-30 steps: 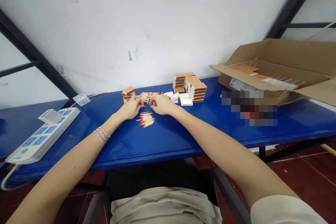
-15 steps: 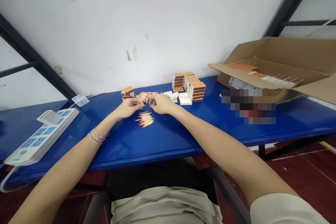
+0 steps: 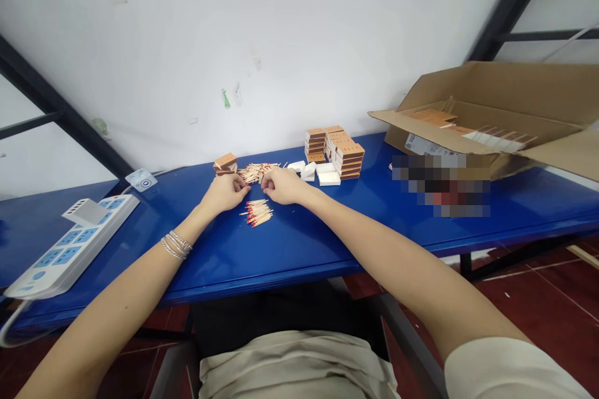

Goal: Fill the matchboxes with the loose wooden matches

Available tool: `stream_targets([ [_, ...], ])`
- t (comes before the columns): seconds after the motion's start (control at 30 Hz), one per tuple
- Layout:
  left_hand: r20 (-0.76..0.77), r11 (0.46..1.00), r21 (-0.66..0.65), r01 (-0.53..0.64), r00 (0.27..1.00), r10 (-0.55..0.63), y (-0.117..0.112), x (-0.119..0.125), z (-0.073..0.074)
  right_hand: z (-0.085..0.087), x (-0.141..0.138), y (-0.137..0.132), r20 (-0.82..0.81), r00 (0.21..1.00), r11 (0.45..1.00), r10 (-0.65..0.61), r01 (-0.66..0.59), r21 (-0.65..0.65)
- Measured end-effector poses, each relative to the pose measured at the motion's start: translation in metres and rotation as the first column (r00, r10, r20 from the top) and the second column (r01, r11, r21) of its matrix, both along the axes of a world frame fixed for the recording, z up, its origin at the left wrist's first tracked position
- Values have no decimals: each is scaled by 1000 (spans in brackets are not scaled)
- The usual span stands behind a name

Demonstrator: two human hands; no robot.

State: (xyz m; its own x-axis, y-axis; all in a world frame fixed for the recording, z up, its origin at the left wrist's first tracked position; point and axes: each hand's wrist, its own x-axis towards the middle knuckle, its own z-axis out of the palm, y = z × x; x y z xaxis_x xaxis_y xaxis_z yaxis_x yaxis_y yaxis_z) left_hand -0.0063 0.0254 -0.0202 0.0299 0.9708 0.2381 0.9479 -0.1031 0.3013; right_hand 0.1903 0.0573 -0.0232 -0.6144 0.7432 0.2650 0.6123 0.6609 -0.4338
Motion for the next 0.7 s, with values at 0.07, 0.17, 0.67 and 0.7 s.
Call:
stream_targets([
  [0.07,-42,1000,6,-9,999,10,2,3,-3,1,0,-1,3,1000,1000,-10,10,10],
  [0.17,-94,1000,-1,-2,996,1,2,6,-3,2,1,-2,13,1000,1000,-24,24,13],
  [0.67,65,1000,-13,18,998,-17,0,1,-1,5,0,-3,39,993,993,-113,112,21],
  [0.7,78,1000,-10,17,997,-16,0,1,-1,4,0,-3,31,994,994,-108,107,22],
])
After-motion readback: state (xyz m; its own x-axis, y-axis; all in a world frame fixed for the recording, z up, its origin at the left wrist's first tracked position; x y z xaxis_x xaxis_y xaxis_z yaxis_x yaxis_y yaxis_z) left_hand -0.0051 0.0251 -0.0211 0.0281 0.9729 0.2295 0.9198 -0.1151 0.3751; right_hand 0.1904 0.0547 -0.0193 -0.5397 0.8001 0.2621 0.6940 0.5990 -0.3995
